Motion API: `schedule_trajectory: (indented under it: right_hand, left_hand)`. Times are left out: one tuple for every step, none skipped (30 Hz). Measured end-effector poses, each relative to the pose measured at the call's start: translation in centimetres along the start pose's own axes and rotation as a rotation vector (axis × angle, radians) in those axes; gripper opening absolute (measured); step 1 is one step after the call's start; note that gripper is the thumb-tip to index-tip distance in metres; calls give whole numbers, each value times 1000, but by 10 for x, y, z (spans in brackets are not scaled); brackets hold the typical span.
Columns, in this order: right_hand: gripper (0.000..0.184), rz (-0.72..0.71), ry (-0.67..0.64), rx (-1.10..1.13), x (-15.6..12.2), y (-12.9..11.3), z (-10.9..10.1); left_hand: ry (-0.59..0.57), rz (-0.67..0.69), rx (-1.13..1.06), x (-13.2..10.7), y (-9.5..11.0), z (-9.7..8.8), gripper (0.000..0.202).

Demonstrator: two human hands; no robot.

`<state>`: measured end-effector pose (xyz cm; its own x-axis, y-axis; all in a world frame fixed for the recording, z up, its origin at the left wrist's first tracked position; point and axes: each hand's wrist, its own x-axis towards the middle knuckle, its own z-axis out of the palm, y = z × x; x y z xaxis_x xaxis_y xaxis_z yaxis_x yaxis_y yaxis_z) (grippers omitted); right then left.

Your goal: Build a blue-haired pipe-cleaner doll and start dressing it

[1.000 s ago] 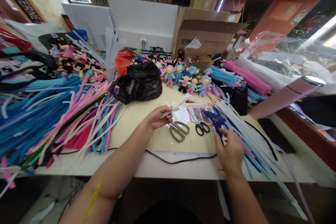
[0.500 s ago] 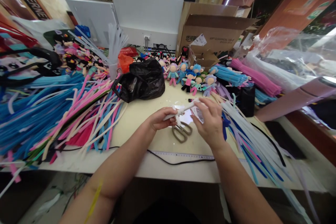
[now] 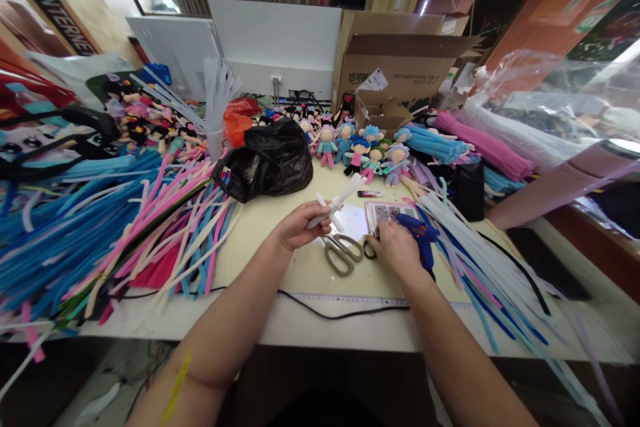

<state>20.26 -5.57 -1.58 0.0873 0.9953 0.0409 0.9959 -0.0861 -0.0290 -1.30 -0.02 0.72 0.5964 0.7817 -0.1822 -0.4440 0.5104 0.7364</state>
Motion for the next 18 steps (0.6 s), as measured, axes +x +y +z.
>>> schedule_trajectory:
  right_hand:
    - [29, 33, -38, 30, 3, -3, -1]
    - [31, 69, -81, 64, 6, -5, -2]
    - [31, 103, -120, 101, 10, -6, -3]
    - [31, 130, -151, 134, 13, -7, -4]
    - [30, 148, -169, 162, 16, -8, -4]
    - [30, 161, -178, 185, 19, -8, -4]
    - [29, 171, -180, 205, 21, -8, -3]
    - [30, 182, -177, 227, 23, -8, -2]
    - [31, 196, -176, 255, 25, -7, 0]
    - [33, 212, -178, 292, 26, -7, 2]
    - [37, 226, -181, 342, 27, -6, 4]
    - [42, 235, -182, 406, 28, -5, 6]
    - [47, 235, -178, 485, 27, -4, 7]
    - [49, 226, -167, 578, 25, -2, 7]
    - [49, 206, -150, 684, 22, -1, 6]
    - [46, 170, -136, 797, 17, 0, 4]
    - [42, 121, -129, 909, 12, 1, 0]
    - [38, 56, -138, 1006, 6, 1, -5]
  left_hand:
    - [-1, 11, -5, 0, 1, 0, 15]
    - [-5, 20, -10, -1, 1, 0, 15]
    - [-9, 27, -14, -1, 2, 0, 15]
    - [-12, 33, -16, -1, 2, -1, 16]
    - [-14, 39, -18, -1, 2, -1, 17]
    - [-18, 44, -19, -1, 3, -2, 17]
    - [-20, 48, -21, -1, 3, -2, 18]
    - [-21, 52, -24, -1, 2, -3, 19]
    - [-20, 58, -30, -1, 2, -3, 20]
    - [-18, 64, -36, 0, 2, -4, 20]
    - [-16, 71, -45, 0, 2, -4, 20]
    - [-13, 79, -56, 0, 2, -5, 20]
    - [-11, 87, -69, 0, 2, -5, 21]
    - [-10, 94, -85, 0, 2, -6, 21]
    - [-9, 101, -102, 0, 3, -7, 21]
    - [-8, 106, -120, 0, 4, -7, 21]
    - [-6, 109, -134, 0, 4, -8, 21]
    - [-3, 111, -145, 0, 5, -8, 21]
